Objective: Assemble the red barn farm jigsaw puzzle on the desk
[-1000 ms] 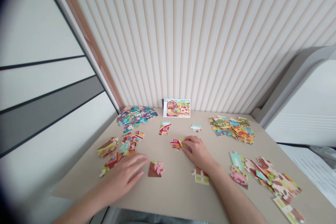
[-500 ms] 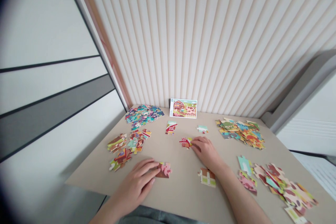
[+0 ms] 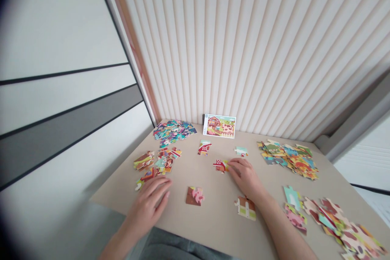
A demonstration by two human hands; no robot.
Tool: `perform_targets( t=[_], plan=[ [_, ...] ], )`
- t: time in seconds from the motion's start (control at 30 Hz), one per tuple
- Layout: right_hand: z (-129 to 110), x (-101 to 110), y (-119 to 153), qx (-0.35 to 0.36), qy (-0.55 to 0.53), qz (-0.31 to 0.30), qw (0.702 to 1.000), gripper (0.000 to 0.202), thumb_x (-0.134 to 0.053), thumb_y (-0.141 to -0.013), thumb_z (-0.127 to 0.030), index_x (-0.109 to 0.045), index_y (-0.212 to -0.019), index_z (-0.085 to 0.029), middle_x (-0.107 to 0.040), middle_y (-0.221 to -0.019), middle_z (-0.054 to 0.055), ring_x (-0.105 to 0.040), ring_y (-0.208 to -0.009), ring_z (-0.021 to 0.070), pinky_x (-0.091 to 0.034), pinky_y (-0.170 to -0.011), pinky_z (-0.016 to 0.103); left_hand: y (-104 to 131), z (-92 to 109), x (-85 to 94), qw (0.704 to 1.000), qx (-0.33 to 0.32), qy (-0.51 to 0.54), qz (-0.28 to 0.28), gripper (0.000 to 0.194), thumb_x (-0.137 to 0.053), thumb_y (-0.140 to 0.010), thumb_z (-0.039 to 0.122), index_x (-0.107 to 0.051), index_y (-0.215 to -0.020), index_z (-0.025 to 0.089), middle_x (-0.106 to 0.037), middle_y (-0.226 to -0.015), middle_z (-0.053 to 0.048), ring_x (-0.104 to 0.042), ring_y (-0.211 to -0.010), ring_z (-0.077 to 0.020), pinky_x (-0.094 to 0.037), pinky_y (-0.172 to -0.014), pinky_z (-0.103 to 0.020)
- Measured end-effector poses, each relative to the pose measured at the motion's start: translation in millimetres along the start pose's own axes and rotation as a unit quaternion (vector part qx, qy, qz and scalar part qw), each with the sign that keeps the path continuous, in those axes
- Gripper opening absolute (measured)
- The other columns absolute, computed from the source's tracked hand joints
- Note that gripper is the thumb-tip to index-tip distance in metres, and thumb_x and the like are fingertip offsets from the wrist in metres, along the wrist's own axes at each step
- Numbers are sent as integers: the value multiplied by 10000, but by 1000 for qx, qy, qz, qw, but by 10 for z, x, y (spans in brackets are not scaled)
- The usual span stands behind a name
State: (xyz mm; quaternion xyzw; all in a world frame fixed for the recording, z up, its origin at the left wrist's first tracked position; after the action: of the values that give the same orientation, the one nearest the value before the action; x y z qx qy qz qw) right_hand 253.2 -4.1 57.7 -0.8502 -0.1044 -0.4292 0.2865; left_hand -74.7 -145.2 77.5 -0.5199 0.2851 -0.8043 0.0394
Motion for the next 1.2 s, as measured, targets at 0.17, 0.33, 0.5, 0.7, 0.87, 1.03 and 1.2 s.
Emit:
perform_targets(
  t=[0.17, 0.33, 0.5, 0.7, 0.87, 1.03, 1.2],
  plan=[
    [-52, -20, -4, 11, -7, -2, 1000, 305, -501, -1033, -387, -747, -1139, -242, -681, -1183, 111, -642, -1093, 266, -523, -992, 443, 109, -787, 183, 992, 75, -96, 24, 426, -596, -967, 402, -586, -1362, 241, -644, -1328, -117, -602, -1230, -307, -500, -1052, -489],
    [-96, -32, -4, 14, -9, -2, 1000, 285, -504, -1031, -367, -750, -1127, -259, -682, -1188, 101, -648, -1086, 260, -518, -999, 439, 185, -1119, 103, 991, 82, -107, -24, 509, -616, -940, 493, -581, -1379, 239, -659, -1326, -112, -611, -1229, -310, -505, -1044, -473],
    [-104, -9, -4, 6, -11, -2, 1000, 271, -516, -1028, -360, -752, -1116, -261, -688, -1171, 96, -652, -1075, 252, -521, -980, 418, 172, -1163, 44, 993, 87, -78, -27, 441, -611, -946, 461, -611, -1323, 234, -678, -1283, -104, -633, -1184, -299, -510, -1039, -467],
    [-118, -35, 0, 5, -14, -8, 1000, 241, -539, -1019, -328, -749, -1116, -261, -685, -1174, 91, -648, -1069, 246, -513, -980, 413, 186, -1171, 124, 993, 93, -67, -3, 492, -620, -941, 490, -580, -1365, 245, -668, -1281, -113, -645, -1164, -298, -522, -1032, -452],
    [-139, -31, 3, 8, -14, -4, 1000, 236, -539, -1019, -315, -749, -1109, -256, -686, -1169, 89, -645, -1074, 243, -510, -986, 410, 188, -1213, 415, 989, 111, -83, 45, 477, -566, -974, 480, -555, -1386, 241, -672, -1272, -122, -665, -1127, -300, -544, -998, -468],
    [-159, -21, -1, 7, -11, -4, 1000, 246, -534, -1022, -306, -748, -1129, -250, -685, -1168, 97, -645, -1077, 245, -511, -991, 422, -143, -810, 515, 993, 91, -6, 69, 560, -588, -980, 432, -450, -1501, 277, -586, -1450, -93, -605, -1284, -280, -518, -1078, -442],
    [-288, 44, -16, 12, -32, -2, 999, 261, -517, -1031, -323, -737, -1153, -252, -684, -1180, 103, -646, -1079, 249, -518, -988, 427, -715, 4, 87, 990, -42, 119, -67, 492, -568, -1008, 322, -469, -1489, 303, -605, -1440, -61, -585, -1324, -218, -485, -1132, -388]
  ],
)
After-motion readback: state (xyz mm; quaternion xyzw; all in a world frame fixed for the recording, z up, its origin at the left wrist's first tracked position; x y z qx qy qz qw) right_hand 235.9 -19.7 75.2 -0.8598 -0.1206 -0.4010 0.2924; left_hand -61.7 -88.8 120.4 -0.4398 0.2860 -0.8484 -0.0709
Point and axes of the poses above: each hand's wrist, its own y-axis away from the middle knuckle, its own x-axis out of the back of the hand, z = x × y, the point moved 8 cm from there along -y, towards the middle knuckle
